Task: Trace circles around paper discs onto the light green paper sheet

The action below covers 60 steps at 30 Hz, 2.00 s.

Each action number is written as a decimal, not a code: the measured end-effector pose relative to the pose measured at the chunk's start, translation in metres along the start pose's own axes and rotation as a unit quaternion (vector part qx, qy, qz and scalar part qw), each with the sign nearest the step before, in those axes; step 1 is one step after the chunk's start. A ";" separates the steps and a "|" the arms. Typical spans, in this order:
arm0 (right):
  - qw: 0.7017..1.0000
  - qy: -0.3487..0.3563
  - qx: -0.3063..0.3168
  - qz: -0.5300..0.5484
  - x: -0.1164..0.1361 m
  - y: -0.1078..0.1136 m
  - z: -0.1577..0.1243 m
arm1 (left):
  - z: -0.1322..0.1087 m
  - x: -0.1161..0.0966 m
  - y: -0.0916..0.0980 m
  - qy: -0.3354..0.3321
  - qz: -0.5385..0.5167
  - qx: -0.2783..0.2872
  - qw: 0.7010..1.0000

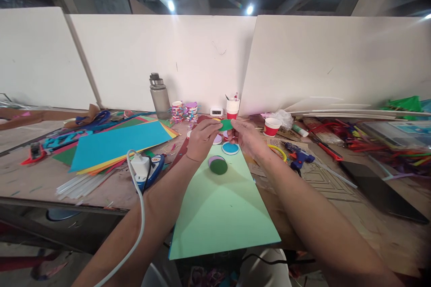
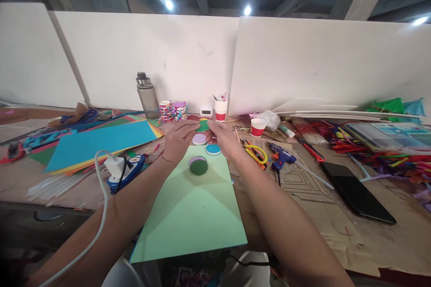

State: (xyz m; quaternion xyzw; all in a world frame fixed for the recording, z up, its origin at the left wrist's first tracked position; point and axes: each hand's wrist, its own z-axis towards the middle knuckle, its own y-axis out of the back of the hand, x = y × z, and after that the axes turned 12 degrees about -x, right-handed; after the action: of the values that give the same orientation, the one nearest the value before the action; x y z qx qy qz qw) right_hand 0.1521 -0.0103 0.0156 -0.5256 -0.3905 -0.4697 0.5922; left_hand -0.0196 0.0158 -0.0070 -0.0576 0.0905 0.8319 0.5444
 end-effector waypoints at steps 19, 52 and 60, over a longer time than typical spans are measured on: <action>0.938 0.246 -0.091 -0.225 -0.008 0.007 0.002 | 0.010 -0.017 -0.009 0.462 -0.206 -0.010 0.863; 0.982 0.103 -0.112 -0.109 -0.012 0.004 0.003 | 0.014 -0.022 -0.011 0.536 -0.287 -0.014 0.794; 0.980 0.137 -0.095 -0.104 -0.014 0.005 0.004 | 0.015 -0.024 -0.011 0.520 -0.276 -0.022 0.808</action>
State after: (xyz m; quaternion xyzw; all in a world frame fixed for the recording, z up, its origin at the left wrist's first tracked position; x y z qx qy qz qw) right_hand 0.1533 -0.0045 0.0015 -0.4670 -0.3113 -0.6312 0.5353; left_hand -0.0001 0.0019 0.0115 -0.5160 0.3219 0.4939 0.6214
